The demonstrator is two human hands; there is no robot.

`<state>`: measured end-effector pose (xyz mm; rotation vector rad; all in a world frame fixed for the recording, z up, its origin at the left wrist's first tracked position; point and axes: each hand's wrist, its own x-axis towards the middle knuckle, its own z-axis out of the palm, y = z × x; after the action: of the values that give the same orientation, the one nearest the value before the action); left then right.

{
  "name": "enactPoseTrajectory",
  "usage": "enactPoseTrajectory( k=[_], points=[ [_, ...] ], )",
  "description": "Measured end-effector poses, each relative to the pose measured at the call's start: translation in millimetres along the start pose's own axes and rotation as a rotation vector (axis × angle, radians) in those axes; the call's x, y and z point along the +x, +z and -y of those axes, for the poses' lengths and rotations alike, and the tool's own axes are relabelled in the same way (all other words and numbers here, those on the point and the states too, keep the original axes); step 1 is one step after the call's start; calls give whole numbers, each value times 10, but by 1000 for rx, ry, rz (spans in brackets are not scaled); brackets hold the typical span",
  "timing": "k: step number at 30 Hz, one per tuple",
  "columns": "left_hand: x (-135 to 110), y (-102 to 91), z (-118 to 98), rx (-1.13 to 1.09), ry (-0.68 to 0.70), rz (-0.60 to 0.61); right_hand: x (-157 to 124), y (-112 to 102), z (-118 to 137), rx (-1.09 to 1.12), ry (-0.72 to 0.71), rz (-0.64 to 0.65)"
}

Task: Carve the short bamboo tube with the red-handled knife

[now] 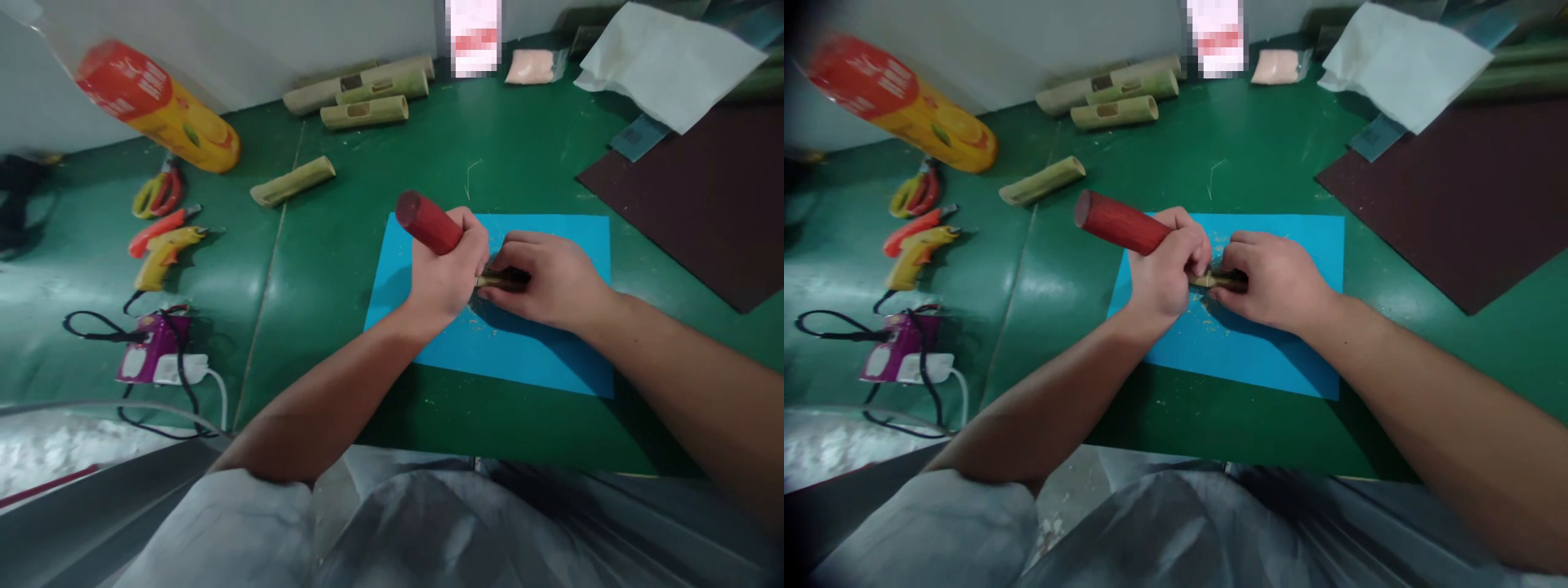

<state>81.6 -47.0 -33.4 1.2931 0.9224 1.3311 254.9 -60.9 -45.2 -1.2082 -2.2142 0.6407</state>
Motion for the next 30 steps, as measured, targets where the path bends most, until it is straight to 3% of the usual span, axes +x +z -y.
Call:
enactPoseTrajectory(
  k=[10,14,21,30],
  points=[
    [54,-30,-8,-66,-33,39,-1,0,4,-17,-9,-9],
    [61,-41,-8,-95,6,-35,3,-2,7,-13,-3,-12],
    [-6,-12,-5,-9,33,-41,-2,-14,10,-15,-1,-6],
    [-5,10,-52,29,-40,10,-7,-15,21,-13,-9,7]
  ],
)
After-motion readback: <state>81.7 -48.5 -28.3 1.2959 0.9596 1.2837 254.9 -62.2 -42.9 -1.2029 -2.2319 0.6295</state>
